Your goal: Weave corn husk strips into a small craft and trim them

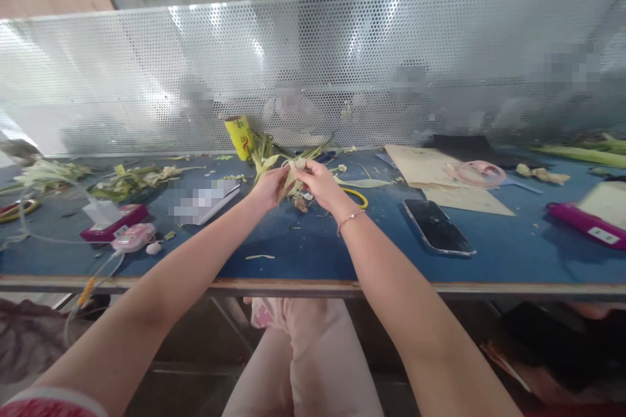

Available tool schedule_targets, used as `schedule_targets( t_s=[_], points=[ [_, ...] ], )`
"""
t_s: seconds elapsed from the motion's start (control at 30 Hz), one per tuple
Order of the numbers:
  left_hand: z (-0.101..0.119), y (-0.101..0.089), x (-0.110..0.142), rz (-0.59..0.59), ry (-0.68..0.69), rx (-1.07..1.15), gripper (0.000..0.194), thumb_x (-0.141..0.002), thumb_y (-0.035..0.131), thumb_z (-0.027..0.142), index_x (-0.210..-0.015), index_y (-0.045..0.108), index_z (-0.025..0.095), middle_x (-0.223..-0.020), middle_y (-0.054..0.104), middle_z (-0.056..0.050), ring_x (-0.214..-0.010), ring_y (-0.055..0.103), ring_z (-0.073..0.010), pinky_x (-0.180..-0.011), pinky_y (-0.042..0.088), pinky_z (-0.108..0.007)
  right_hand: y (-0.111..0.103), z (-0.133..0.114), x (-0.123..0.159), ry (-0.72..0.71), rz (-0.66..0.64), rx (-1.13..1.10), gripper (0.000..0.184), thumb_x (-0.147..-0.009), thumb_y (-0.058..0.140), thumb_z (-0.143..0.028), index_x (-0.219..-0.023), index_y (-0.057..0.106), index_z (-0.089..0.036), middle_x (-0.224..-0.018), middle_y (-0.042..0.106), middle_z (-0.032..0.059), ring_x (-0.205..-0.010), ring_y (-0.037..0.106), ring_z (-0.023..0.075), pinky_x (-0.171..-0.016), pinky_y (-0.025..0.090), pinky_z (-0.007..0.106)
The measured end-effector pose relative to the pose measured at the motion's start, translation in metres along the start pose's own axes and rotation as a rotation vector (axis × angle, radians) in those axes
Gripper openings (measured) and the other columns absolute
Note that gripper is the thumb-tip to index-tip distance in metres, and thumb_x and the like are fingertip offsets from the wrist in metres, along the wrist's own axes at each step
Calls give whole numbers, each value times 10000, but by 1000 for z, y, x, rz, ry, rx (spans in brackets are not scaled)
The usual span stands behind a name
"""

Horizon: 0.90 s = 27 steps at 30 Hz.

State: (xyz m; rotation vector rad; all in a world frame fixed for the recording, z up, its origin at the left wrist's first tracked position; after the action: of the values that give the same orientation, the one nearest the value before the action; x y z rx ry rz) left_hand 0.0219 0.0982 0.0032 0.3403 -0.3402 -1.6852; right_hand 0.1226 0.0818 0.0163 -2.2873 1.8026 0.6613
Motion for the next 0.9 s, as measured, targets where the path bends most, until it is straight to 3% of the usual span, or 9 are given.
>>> schedule_targets(
  t_s=[0.1, 0.27, 0.43, 0.63, 0.9],
  points=[
    [0, 0, 0, -11, 3, -2, 121, -812, 579, 178, -704, 562, 127, -558, 569, -5, -506, 538, -70, -542, 463, -193, 0, 2, -1, -1, -1, -4, 281, -626, 742, -405, -787, 616, -212, -707, 550, -33, -605, 461, 75, -513, 349, 208],
    [-1, 6, 3, -84, -3, -50, 134, -801, 604, 238, -720, 586, 133, -604, 595, -19, -520, 535, -78, -571, 464, -221, -14, 7, -4, 13, 150, 14, 311, -611, 740, -412, -800, 609, -202, -717, 573, -25, -601, 487, 85, -522, 368, 222],
    [-3, 11, 7, -148, -6, -126, 118, -705, 682, 117, -677, 568, 118, -575, 566, 10, -518, 527, -58, -590, 463, -206, -24, 10, -6, -6, 227, 63, 277, -607, 729, -386, -734, 594, -181, -693, 581, -10, -627, 523, 111, -590, 420, 263],
    [-2, 6, 5, -71, 7, -135, 174, -688, 663, 47, -643, 517, 129, -548, 530, 30, -492, 514, -46, -568, 459, -195, -23, 8, -5, 15, 226, 86, 234, -630, 690, -361, -734, 576, -184, -706, 568, -8, -631, 512, 107, -613, 425, 271],
    [-1, 4, 5, -57, -5, -85, 147, -722, 601, 56, -618, 522, 124, -541, 544, 2, -515, 532, -69, -580, 468, -214, -21, 8, -5, -19, 182, 241, 199, -672, 639, -359, -703, 528, -197, -673, 546, -16, -641, 507, 122, -603, 427, 272]
  ],
)
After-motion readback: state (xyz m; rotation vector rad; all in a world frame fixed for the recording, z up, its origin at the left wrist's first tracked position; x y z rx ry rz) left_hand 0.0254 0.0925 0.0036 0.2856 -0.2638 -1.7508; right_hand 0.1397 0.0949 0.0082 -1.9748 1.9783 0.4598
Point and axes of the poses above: each hand's wrist, its own x-axis away from the middle knuckle, its own y-axis out of the palm, z = x × y, the point moved 7 cm from there along -x, towards the middle knuckle
